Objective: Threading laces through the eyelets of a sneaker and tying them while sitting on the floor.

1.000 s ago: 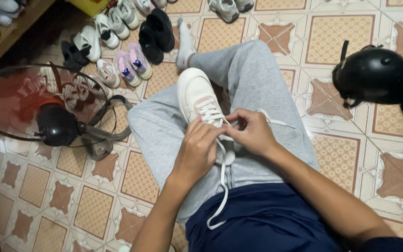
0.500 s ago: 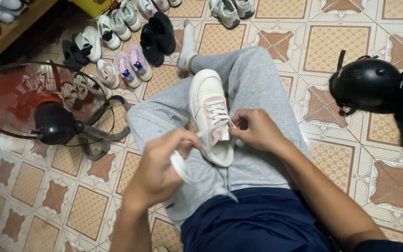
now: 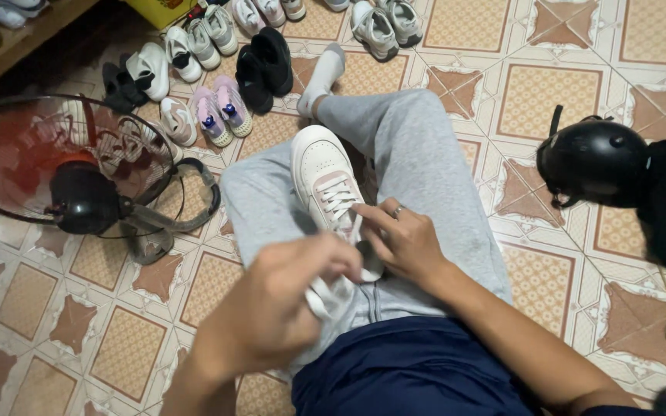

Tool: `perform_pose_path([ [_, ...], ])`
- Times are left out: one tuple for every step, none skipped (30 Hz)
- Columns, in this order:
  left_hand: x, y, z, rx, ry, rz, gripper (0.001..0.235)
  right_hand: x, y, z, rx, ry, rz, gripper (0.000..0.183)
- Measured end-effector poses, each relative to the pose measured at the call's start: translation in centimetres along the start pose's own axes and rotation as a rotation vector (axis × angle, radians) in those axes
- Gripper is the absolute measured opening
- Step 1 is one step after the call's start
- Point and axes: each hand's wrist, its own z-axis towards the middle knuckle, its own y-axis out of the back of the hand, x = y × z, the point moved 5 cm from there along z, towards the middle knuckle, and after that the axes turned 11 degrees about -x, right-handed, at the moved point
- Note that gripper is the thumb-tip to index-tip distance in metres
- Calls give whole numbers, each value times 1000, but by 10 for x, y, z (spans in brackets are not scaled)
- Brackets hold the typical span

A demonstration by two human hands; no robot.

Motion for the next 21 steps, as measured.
perform_pose_path([
  [-7,-5,-2,41,-2,-6,29,5,5,3,-53,-17,34,35],
  [-11,-6,-4,35,-3,-4,29,5,3,4,-51,-11,35,35],
  [-17,-9,-6,67,-22,-61,31,7,5,6,-113,3,74,29],
  [-22,-12,-7,99,-41,-117,33,8,7,8,-174,18,114,24],
  [-25,-12,-9,96,-43,-118,33,8,6,9,-173,21,112,24],
  [-29,-12,-10,105,-60,-170,25,8,5,10,-166,22,186,21],
  [-32,-11,-11,113,-77,-220,18,9,3,12,-159,24,263,19],
  [-29,-9,-15,110,-79,-218,18,8,2,10,-159,29,264,19],
  [-24,-5,-19,64,-35,-215,17,5,-1,6,-131,-47,346,19],
  [-18,-1,-23,18,9,-213,18,2,-5,2,-101,-123,428,19],
  [-9,6,-31,17,12,-214,18,3,-5,2,-99,-124,428,19],
  [6,18,-39,-104,97,-207,20,4,-6,2,-74,-150,469,13],
  [21,31,-46,-223,183,-197,23,5,-7,3,-51,-178,511,7],
  [29,41,-47,-221,185,-197,23,4,-7,4,-52,-180,512,7],
  [38,58,-48,-339,189,-197,24,2,-9,3,-33,-212,577,5],
  [47,74,-50,-457,193,-197,25,1,-11,3,-14,-245,643,5],
  [53,82,-49,-455,198,-197,25,2,-8,3,-13,-249,645,5],
  [64,95,-51,-568,275,-231,27,2,-8,2,15,-285,714,8],
  [76,108,-53,-681,354,-265,30,2,-8,1,43,-323,782,11],
  [84,116,-49,-679,359,-265,30,0,-5,-1,44,-328,783,11],
  [95,124,-46,-716,400,-422,28,-1,-4,-1,74,-309,802,13],
])
